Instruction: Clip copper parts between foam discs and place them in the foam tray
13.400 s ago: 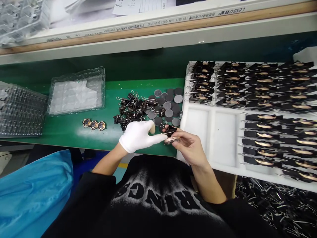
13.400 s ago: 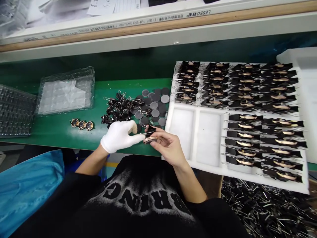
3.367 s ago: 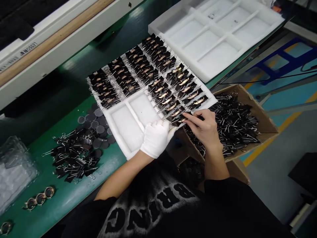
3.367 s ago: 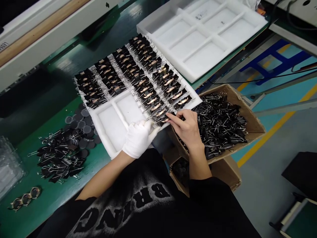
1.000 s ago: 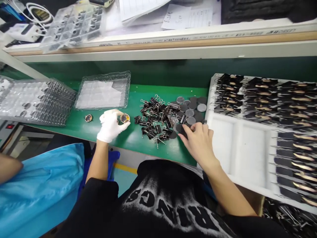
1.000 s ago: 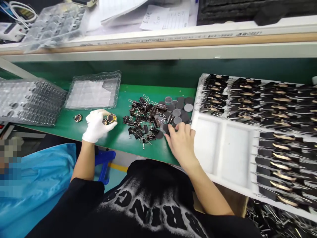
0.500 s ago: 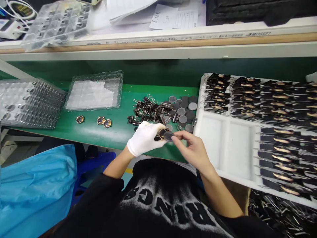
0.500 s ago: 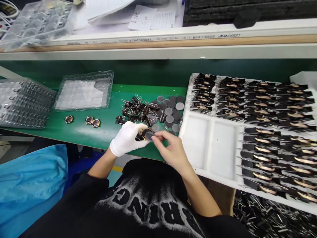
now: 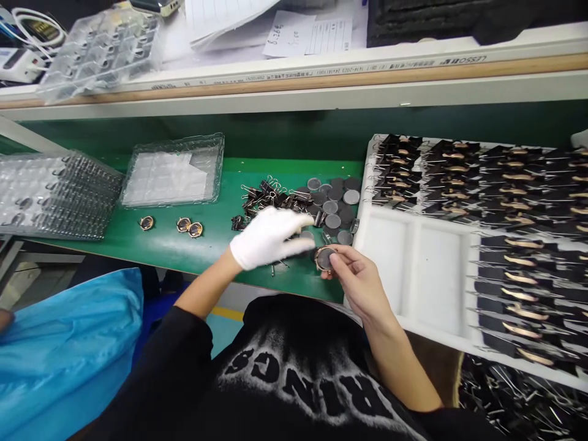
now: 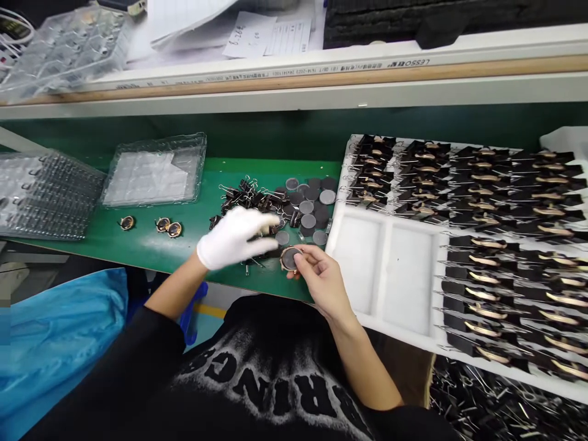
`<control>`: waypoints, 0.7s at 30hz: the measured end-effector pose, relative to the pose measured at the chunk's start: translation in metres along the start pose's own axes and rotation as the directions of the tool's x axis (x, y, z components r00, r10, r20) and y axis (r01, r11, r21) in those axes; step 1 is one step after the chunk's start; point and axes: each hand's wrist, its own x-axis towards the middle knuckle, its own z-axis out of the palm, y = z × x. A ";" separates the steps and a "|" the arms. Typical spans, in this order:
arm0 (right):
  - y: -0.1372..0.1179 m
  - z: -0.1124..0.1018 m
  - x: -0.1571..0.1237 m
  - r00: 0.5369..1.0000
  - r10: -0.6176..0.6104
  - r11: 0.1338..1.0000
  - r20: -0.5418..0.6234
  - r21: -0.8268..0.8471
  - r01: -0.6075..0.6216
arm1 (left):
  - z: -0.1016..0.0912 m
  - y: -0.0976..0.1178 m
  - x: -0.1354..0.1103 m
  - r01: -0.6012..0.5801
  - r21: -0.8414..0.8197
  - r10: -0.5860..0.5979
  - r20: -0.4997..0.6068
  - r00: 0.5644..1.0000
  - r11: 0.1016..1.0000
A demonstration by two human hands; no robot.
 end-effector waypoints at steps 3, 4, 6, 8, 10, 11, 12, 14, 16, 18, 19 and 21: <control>-0.002 -0.001 0.002 0.996 0.085 0.982 -0.013 0.171 -0.081 | -0.005 -0.023 0.033 0.133 0.244 -0.112 -0.097 0.989 0.961; -0.003 -0.001 0.002 0.994 0.108 0.972 -0.017 0.211 -0.102 | -0.003 -0.029 0.044 0.142 0.296 -0.125 -0.075 0.989 0.944; -0.005 -0.003 0.003 0.990 0.136 0.957 -0.034 0.264 -0.122 | 0.003 -0.036 0.060 0.122 0.365 -0.137 0.017 0.990 0.923; -0.007 -0.007 0.002 0.988 0.141 0.951 -0.054 0.285 -0.121 | 0.011 -0.039 0.069 0.099 0.398 -0.139 0.072 0.988 0.912; -0.009 -0.011 0.000 0.990 0.128 0.953 -0.064 0.283 -0.105 | 0.016 -0.038 0.069 0.138 0.383 -0.151 0.003 0.989 0.913; -0.009 -0.013 0.000 0.991 0.114 0.956 -0.069 0.278 -0.091 | 0.018 -0.037 0.066 0.179 0.344 -0.163 -0.073 0.984 0.922; -0.009 -0.015 0.000 0.993 0.093 0.959 -0.076 0.274 -0.069 | 0.018 -0.034 0.061 0.214 0.279 -0.175 -0.158 0.972 0.936; -0.010 -0.017 0.000 0.996 0.032 0.966 -0.078 0.257 -0.011 | 0.014 -0.027 0.049 0.207 0.067 -0.180 -0.282 0.942 0.976; -0.010 -0.016 0.001 0.998 -0.031 0.972 -0.048 0.232 0.041 | 0.008 -0.015 0.035 0.110 -0.209 -0.161 -0.244 0.956 0.972; -0.010 -0.012 0.001 0.997 -0.081 0.975 0.006 0.206 0.078 | 0.000 -0.001 0.022 0.061 -0.455 -0.099 -0.060 0.993 0.889; -0.009 -0.009 0.001 0.995 -0.098 0.976 0.037 0.198 0.088 | -0.003 0.006 0.016 0.075 -0.535 -0.060 0.045 0.997 0.842; -0.008 -0.003 0.001 0.988 -0.118 0.979 0.095 0.181 0.099 | -0.006 0.020 0.007 0.139 -0.608 -0.030 0.185 0.982 0.782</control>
